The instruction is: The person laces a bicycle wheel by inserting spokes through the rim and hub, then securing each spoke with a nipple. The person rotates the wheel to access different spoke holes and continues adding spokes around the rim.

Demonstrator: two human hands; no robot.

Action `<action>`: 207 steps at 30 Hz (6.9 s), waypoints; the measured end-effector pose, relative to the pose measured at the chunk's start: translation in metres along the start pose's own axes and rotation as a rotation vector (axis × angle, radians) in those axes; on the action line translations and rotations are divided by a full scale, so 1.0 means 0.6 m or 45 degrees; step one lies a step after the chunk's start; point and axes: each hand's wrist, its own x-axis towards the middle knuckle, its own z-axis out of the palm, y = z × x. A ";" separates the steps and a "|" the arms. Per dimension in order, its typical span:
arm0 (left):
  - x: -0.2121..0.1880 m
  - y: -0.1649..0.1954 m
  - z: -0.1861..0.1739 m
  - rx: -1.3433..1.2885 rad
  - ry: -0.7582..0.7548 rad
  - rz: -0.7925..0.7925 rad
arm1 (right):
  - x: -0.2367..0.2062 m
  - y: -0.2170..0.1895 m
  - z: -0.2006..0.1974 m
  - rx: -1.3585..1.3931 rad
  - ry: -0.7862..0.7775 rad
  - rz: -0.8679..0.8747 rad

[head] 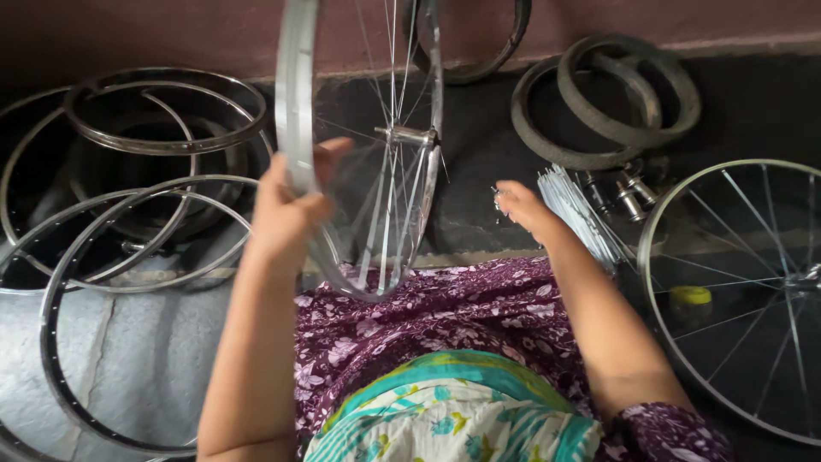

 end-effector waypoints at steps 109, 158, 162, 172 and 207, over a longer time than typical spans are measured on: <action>-0.072 -0.070 -0.009 0.070 0.052 0.331 | 0.022 -0.151 0.193 1.343 0.239 -0.238; 0.224 -0.037 0.023 1.267 0.861 0.898 | -0.005 -0.219 0.249 0.706 0.264 -0.500; 0.219 -0.003 0.050 1.522 0.887 0.947 | -0.010 -0.217 0.244 0.688 0.239 -0.479; 0.272 -0.081 0.054 0.233 0.233 0.769 | -0.013 -0.215 0.244 0.732 0.215 -0.496; -0.122 -0.085 -0.025 0.253 0.090 0.333 | -0.030 -0.242 0.245 -0.762 0.729 -1.495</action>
